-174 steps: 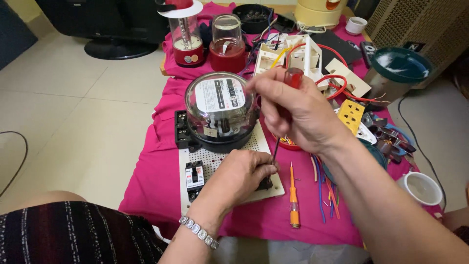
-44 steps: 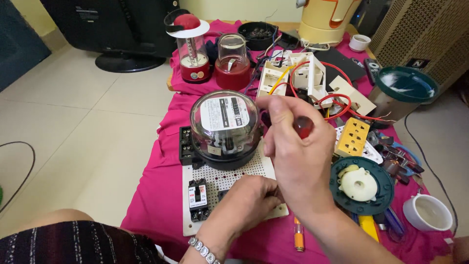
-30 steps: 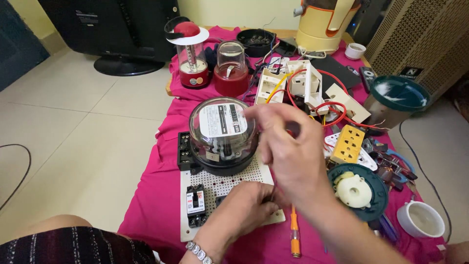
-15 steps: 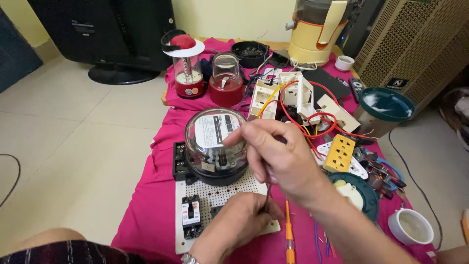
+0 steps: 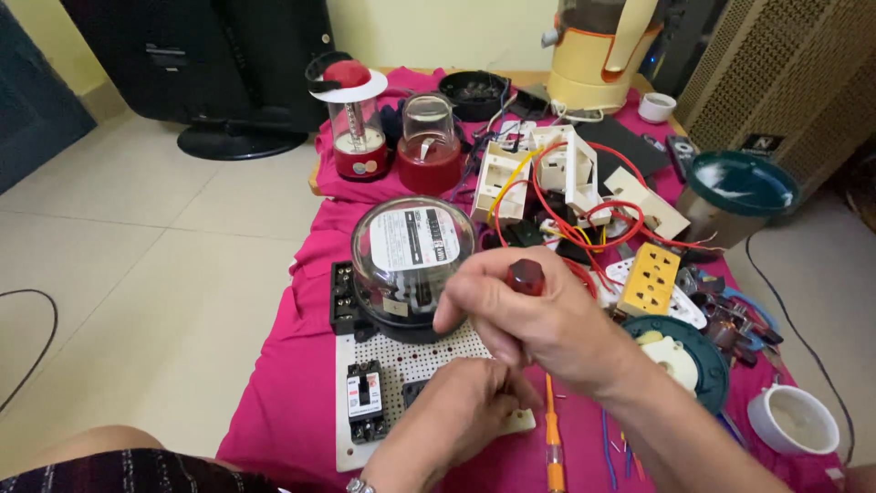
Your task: Repairing or assembling an electrical testing board by fastening components with a screwdriver and positioning an electric meter
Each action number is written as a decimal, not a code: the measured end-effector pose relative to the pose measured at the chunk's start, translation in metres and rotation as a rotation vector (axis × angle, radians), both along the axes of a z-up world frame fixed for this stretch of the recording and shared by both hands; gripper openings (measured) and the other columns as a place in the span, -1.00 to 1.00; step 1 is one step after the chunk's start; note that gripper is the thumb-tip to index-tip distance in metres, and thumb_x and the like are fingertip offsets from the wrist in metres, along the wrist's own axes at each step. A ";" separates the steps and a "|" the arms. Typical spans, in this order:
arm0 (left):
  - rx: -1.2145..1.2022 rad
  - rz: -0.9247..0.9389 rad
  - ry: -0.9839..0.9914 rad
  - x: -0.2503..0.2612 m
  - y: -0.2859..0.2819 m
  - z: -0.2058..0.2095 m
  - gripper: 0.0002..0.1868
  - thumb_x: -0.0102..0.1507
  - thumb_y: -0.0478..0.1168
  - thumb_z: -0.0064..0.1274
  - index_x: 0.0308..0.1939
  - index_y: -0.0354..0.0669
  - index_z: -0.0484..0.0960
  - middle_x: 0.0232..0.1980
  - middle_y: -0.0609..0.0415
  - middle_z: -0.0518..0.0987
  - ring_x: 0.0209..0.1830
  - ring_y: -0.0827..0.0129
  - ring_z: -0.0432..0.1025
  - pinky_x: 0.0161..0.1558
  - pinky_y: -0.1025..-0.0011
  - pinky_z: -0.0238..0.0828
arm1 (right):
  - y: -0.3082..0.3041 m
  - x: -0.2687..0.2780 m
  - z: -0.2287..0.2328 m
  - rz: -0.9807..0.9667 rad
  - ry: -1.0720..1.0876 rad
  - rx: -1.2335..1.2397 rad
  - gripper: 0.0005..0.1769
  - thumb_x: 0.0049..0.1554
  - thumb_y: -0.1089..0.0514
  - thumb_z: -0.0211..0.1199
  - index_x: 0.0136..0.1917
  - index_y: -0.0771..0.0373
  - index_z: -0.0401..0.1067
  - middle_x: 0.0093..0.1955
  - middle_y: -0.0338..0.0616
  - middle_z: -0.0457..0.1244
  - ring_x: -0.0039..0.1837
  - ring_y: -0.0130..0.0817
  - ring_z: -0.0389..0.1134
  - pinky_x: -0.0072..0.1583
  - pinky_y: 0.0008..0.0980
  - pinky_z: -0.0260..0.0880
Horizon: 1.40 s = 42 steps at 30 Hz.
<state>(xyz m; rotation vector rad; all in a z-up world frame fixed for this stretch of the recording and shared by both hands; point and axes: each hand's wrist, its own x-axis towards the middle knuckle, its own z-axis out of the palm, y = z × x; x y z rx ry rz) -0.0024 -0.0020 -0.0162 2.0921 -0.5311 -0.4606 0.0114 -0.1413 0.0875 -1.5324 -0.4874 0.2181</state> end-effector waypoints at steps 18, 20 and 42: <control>0.025 0.046 -0.095 0.000 -0.001 -0.007 -0.86 0.11 -0.27 0.08 -0.32 -0.02 0.72 -0.33 0.14 0.73 -0.42 0.28 0.55 -0.26 0.40 0.53 | 0.007 -0.023 -0.007 -0.321 -0.179 0.004 -0.54 0.09 0.33 0.25 0.27 0.34 0.32 -0.11 -0.12 0.30 -0.10 -0.47 0.29 -0.01 -0.52 0.30; 0.022 0.038 -0.087 0.002 -0.001 -0.013 -0.90 0.10 -0.30 0.10 -0.33 -0.08 0.69 -0.37 0.13 0.70 -0.45 0.29 0.50 -0.28 0.39 0.49 | -0.002 -0.030 -0.016 -0.380 -0.182 -0.239 -0.65 0.10 0.19 0.25 0.17 0.25 0.43 -0.10 -0.21 0.37 -0.12 -0.49 0.35 -0.03 -0.51 0.36; 0.391 0.114 -0.322 0.005 0.014 -0.010 -0.41 -0.09 -0.20 0.43 0.05 0.02 0.70 -0.01 0.00 0.58 0.01 0.05 0.45 0.14 0.17 0.40 | -0.048 -0.028 -0.023 -0.518 -0.141 -0.151 -0.66 0.24 0.30 0.11 0.28 0.35 0.42 -0.06 0.01 0.42 -0.04 -0.39 0.42 0.02 -0.52 0.41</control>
